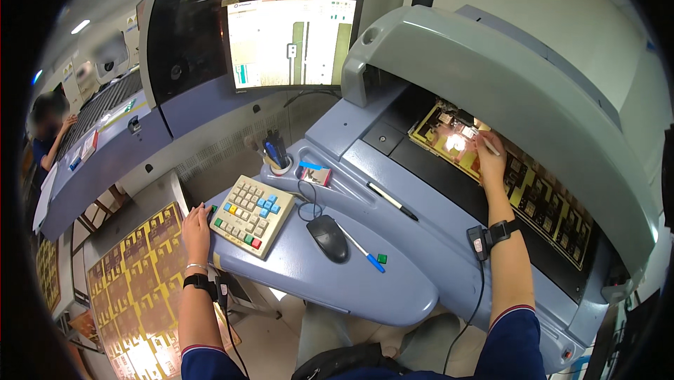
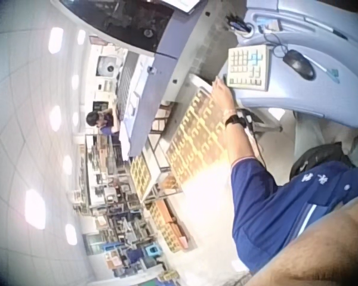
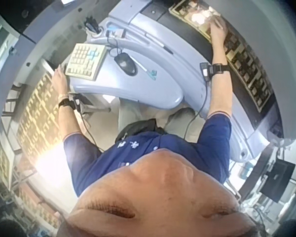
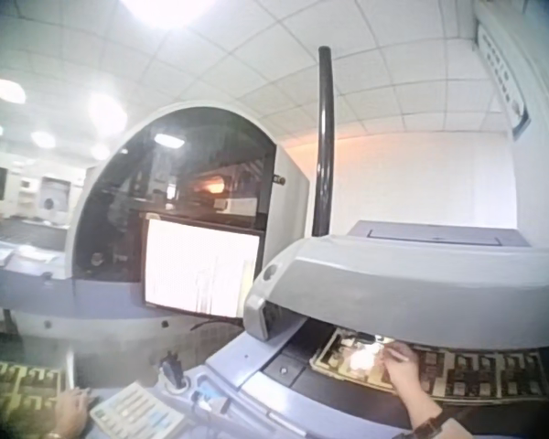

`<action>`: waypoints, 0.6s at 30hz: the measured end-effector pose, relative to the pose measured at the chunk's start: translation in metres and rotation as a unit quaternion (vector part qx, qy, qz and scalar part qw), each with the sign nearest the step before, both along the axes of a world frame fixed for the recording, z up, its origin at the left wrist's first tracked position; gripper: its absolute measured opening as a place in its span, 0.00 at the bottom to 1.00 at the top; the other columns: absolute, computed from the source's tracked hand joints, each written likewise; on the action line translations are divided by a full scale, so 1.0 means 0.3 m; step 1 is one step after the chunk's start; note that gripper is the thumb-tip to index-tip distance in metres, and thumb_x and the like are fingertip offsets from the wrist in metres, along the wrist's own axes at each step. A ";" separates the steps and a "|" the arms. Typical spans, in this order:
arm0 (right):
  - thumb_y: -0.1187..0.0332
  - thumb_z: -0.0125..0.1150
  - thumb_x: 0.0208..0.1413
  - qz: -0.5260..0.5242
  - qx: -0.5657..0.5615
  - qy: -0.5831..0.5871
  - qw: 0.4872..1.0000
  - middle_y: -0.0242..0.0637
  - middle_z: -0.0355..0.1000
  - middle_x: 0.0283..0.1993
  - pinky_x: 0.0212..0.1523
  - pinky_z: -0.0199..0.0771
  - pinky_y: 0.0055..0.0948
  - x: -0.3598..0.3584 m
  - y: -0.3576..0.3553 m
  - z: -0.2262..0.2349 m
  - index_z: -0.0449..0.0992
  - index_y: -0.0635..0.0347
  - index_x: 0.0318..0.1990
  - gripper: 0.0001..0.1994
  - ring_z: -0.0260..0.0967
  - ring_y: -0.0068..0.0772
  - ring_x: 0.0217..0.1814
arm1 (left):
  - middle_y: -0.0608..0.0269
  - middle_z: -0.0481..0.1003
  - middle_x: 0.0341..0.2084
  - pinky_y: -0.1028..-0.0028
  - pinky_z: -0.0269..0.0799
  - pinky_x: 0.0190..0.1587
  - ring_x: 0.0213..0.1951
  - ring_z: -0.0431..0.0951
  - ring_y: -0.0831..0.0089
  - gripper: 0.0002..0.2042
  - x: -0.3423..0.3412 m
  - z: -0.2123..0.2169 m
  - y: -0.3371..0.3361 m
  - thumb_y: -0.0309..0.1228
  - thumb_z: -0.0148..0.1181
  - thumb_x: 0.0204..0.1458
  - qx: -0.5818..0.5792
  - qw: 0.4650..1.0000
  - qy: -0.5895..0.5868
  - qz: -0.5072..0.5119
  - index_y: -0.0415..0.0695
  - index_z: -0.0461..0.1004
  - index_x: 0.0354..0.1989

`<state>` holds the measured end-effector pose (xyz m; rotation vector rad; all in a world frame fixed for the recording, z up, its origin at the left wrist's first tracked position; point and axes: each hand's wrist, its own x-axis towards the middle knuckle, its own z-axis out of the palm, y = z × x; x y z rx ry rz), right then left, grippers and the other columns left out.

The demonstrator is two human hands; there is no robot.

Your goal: Inspecting and processing printed circuit boards (PCBs) using an automated machine and specialized software.

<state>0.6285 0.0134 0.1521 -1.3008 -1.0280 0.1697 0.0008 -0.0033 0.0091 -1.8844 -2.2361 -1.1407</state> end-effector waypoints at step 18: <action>0.66 0.57 0.53 -0.063 -0.074 -0.130 0.987 0.29 0.69 0.25 0.31 0.66 0.21 0.061 0.119 -0.028 0.74 0.56 0.40 0.08 0.65 0.19 0.26 | 0.63 0.74 0.48 0.63 0.56 0.60 0.56 0.67 0.61 0.20 -0.012 -0.011 0.007 0.41 0.38 0.62 0.020 1.000 -0.019 -0.007 0.46 0.79 0.41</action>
